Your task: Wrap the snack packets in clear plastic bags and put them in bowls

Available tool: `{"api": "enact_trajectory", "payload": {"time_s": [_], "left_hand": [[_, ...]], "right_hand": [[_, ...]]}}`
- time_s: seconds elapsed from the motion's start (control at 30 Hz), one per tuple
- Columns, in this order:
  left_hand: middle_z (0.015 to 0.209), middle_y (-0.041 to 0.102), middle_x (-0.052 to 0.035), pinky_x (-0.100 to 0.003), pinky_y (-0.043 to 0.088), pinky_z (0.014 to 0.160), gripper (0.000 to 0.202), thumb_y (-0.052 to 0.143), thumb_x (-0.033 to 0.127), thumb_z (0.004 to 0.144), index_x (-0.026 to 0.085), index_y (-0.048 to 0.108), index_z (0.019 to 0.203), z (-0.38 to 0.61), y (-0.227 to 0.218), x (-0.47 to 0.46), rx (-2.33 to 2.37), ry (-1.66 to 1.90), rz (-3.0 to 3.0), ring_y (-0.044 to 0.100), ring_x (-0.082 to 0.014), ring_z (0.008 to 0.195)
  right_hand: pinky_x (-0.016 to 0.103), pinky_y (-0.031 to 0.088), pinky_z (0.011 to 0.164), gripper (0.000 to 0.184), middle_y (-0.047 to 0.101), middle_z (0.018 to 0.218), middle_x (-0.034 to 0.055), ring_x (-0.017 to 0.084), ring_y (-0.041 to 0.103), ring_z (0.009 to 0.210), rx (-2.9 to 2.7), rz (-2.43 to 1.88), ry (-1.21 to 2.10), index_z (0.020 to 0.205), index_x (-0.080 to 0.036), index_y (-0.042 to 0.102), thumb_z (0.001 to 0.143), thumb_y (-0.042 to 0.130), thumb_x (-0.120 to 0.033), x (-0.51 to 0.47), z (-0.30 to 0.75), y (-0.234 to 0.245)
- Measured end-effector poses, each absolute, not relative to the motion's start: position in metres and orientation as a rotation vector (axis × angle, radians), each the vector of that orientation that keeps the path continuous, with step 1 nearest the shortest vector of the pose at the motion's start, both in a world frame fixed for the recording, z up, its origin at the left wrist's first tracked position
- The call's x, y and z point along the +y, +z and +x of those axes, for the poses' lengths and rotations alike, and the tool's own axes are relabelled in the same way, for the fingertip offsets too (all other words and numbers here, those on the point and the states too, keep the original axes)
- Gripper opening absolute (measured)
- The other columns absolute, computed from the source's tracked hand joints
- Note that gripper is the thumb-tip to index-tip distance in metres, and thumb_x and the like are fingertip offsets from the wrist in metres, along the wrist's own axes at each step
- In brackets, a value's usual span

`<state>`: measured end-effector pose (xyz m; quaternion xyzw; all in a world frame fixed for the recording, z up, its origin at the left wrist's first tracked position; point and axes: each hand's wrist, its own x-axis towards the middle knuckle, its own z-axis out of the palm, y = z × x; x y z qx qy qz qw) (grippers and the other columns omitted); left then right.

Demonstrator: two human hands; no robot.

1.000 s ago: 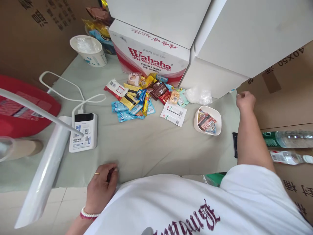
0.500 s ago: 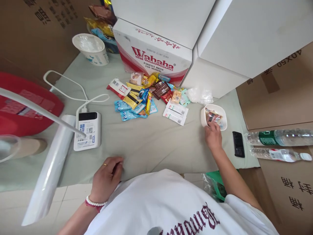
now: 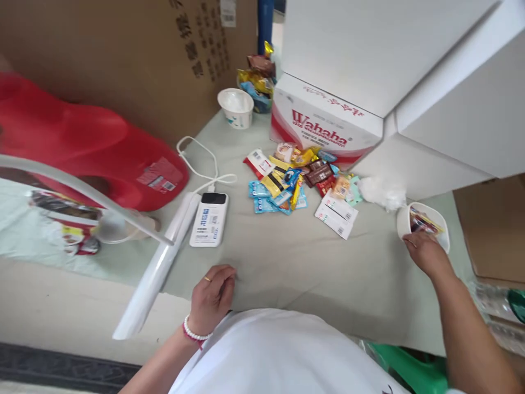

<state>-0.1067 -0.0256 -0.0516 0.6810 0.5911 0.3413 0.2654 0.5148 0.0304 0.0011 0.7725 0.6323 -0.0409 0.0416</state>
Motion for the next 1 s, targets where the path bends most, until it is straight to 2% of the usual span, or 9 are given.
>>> {"api": "enact_trajectory", "payload": {"time_s": [0.17, 0.23, 0.3, 0.43, 0.57, 0.67, 0.87, 0.97, 1.0], "left_hand": [[0.086, 0.073, -0.0072, -0.028, 0.056, 0.071, 0.017, 0.051, 0.017, 0.094, 0.022, 0.067, 0.098, -0.108, -0.056, -0.019, 1.610, 0.985, 1.810, 0.070, -0.0186, 0.077], [0.085, 0.072, -0.0069, -0.028, 0.056, 0.068, 0.018, 0.052, 0.014, 0.092, 0.023, 0.066, 0.098, -0.107, -0.057, -0.021, 1.568, 1.010, 1.860, 0.069, -0.0186, 0.075], [0.085, 0.072, -0.0071, -0.028, 0.055, 0.066, 0.019, 0.051, 0.012, 0.092, 0.023, 0.065, 0.098, -0.105, -0.059, -0.023, 1.536, 1.016, 1.942, 0.069, -0.0189, 0.074], [0.083, 0.072, -0.0067, -0.030, 0.053, 0.061, 0.022, 0.050, 0.008, 0.090, 0.023, 0.064, 0.098, -0.103, -0.063, -0.026, 1.524, 0.964, 2.074, 0.068, -0.0195, 0.068], [0.086, 0.072, -0.0068, -0.030, 0.055, 0.063, 0.024, 0.051, 0.006, 0.089, 0.022, 0.064, 0.101, -0.102, -0.066, -0.027, 1.553, 0.971, 2.106, 0.069, -0.0196, 0.071], [0.086, 0.071, -0.0061, -0.028, 0.055, 0.064, 0.024, 0.051, 0.004, 0.089, 0.021, 0.063, 0.102, -0.103, -0.067, -0.027, 1.566, 1.009, 2.103, 0.068, -0.0181, 0.072], [0.081, 0.067, -0.0036, -0.024, 0.052, 0.063, 0.019, 0.052, 0.008, 0.092, 0.021, 0.064, 0.095, -0.107, -0.052, -0.017, 1.355, 1.154, 1.782, 0.064, -0.0144, 0.069], [0.083, 0.065, -0.0034, -0.026, 0.052, 0.065, 0.006, 0.059, 0.023, 0.096, 0.023, 0.066, 0.097, -0.099, -0.040, 0.004, 1.285, 1.176, 1.428, 0.062, -0.0147, 0.071], [0.091, 0.066, -0.0050, -0.027, 0.055, 0.070, 0.012, 0.064, 0.031, 0.096, 0.024, 0.066, 0.105, -0.094, -0.036, 0.014, 1.280, 1.211, 1.255, 0.065, -0.0160, 0.079]], "right_hand": [[0.063, 0.053, 0.076, 0.008, 0.075, 0.088, 0.0197, 0.042, 0.070, 0.077, 1.725, 2.221, -0.427, 0.059, -0.034, 0.067, 0.060, 0.072, -0.040, 0.078, 0.483, 0.040], [0.065, 0.051, 0.072, 0.015, 0.074, 0.098, 0.0222, 0.043, 0.069, 0.078, 1.850, 2.224, -0.334, 0.068, -0.036, 0.071, 0.062, 0.075, -0.049, 0.112, 0.441, 0.066], [0.063, 0.053, 0.078, 0.028, 0.073, 0.111, 0.0182, 0.040, 0.069, 0.088, 2.156, 2.129, -0.264, 0.091, -0.040, 0.076, 0.074, 0.067, -0.060, 0.158, 0.376, 0.087], [0.056, 0.053, 0.089, 0.022, 0.068, 0.084, 0.0118, 0.034, 0.068, 0.088, 2.416, 1.852, -0.222, 0.089, -0.025, 0.074, 0.089, 0.063, -0.044, 0.273, 0.207, 0.091], [0.046, 0.050, 0.095, 0.033, 0.061, 0.131, 0.0200, 0.033, 0.060, 0.116, 2.685, 1.819, -0.057, 0.127, -0.010, 0.064, 0.101, 0.050, -0.023, 0.379, 0.071, 0.052], [0.040, 0.048, 0.093, 0.037, 0.056, 0.141, 0.0205, 0.030, 0.053, 0.122, 2.705, 1.728, -0.031, 0.132, -0.008, 0.061, 0.103, 0.039, -0.009, 0.424, 0.026, 0.028], [0.035, 0.043, 0.087, 0.034, 0.065, 0.117, 0.0146, 0.027, 0.054, 0.108, 2.843, 1.594, 0.142, 0.116, -0.014, 0.068, 0.107, 0.036, -0.016, 0.380, 0.054, 0.034], [0.035, 0.043, 0.085, 0.031, 0.067, 0.114, 0.0116, 0.025, 0.054, 0.103, 3.020, 1.403, 0.177, 0.110, -0.017, 0.070, 0.108, 0.040, -0.021, 0.295, 0.099, 0.042], [0.035, 0.044, 0.085, 0.028, 0.068, 0.115, 0.0112, 0.025, 0.054, 0.102, 3.097, 1.341, 0.175, 0.111, -0.018, 0.070, 0.107, 0.042, -0.020, 0.262, 0.113, 0.043]]}}
